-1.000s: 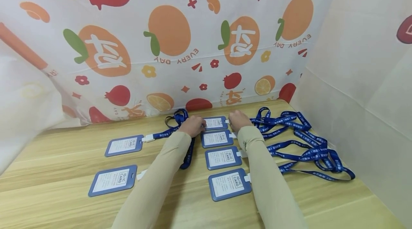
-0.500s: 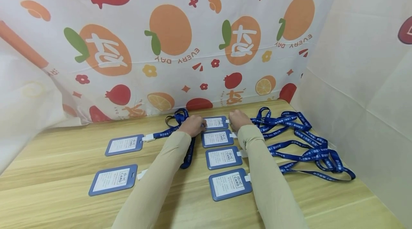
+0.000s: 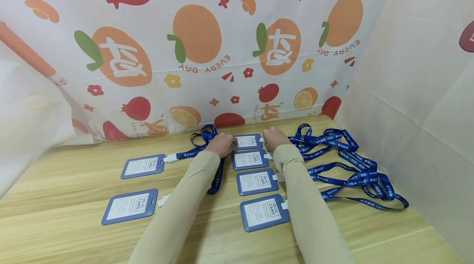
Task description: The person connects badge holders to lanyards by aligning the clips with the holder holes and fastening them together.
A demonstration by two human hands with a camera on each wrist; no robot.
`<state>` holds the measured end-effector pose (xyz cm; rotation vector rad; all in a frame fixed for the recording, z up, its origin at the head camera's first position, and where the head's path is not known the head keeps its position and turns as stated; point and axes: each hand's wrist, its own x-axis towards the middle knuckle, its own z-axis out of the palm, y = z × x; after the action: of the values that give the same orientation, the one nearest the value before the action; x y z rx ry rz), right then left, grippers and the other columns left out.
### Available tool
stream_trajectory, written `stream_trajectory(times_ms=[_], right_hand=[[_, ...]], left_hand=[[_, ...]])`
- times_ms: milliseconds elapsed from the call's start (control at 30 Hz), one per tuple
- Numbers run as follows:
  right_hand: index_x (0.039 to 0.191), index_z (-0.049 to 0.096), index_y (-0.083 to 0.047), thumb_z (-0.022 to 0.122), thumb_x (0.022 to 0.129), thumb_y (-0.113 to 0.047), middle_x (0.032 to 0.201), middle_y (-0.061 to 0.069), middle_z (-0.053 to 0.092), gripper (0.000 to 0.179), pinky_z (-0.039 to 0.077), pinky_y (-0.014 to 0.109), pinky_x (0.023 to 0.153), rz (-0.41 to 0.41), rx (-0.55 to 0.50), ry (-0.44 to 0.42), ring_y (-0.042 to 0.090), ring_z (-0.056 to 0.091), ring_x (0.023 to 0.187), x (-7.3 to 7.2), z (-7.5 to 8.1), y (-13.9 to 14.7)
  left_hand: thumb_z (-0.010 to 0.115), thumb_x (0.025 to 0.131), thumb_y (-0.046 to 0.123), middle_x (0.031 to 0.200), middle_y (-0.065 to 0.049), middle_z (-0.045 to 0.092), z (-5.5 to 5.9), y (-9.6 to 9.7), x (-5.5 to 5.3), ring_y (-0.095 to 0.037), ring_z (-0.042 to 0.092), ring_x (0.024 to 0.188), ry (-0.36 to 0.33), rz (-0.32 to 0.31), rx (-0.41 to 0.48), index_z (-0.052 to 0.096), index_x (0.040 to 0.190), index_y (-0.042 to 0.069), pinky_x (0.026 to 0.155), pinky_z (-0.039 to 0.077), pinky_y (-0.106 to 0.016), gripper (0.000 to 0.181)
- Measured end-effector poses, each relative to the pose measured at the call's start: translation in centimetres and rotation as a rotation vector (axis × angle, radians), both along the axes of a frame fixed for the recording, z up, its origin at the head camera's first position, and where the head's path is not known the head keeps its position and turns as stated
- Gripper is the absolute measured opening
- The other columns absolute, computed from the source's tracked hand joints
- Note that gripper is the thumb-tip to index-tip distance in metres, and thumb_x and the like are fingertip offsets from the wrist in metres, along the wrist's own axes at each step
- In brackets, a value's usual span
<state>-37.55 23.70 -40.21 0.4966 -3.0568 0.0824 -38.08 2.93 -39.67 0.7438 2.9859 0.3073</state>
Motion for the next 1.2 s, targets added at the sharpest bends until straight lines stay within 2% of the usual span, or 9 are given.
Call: stream_trajectory(times_ms=[267, 800, 1200], right_hand=[[0.104, 0.075, 0.005, 0.070, 0.090, 0.006, 0.106, 0.019, 0.072, 0.015, 0.055, 0.042, 0.090, 0.007, -0.026, 0.020, 0.034, 0.068, 0.103, 0.06, 0.02, -0.08], [0.103, 0.075, 0.003, 0.071, 0.090, 0.006, 0.106, 0.018, 0.071, 0.014, 0.054, 0.041, 0.091, -0.002, -0.009, 0.017, 0.034, 0.066, 0.104, -0.02, -0.05, -0.14], [0.107, 0.075, 0.003, 0.070, 0.091, 0.006, 0.109, 0.018, 0.071, 0.017, 0.053, 0.042, 0.094, -0.022, -0.009, -0.004, 0.033, 0.065, 0.107, 0.08, 0.16, -0.28]], left_hand=[[0.072, 0.095, 0.011, 0.110, -0.005, 0.070, -0.10, 0.07, -0.04, -0.019, 0.061, 0.091, -0.001, 0.008, 0.016, 0.079, 0.105, 0.010, 0.088, 0.054, -0.035, 0.012], [0.073, 0.095, 0.011, 0.109, -0.005, 0.070, -0.11, 0.14, -0.05, -0.019, 0.059, 0.090, -0.004, 0.016, 0.015, 0.079, 0.104, 0.011, 0.089, 0.054, -0.034, 0.011], [0.073, 0.095, 0.011, 0.108, -0.004, 0.070, -0.20, 0.17, -0.15, -0.018, 0.060, 0.090, 0.005, 0.011, 0.004, 0.079, 0.104, 0.011, 0.088, 0.054, -0.033, 0.011]])
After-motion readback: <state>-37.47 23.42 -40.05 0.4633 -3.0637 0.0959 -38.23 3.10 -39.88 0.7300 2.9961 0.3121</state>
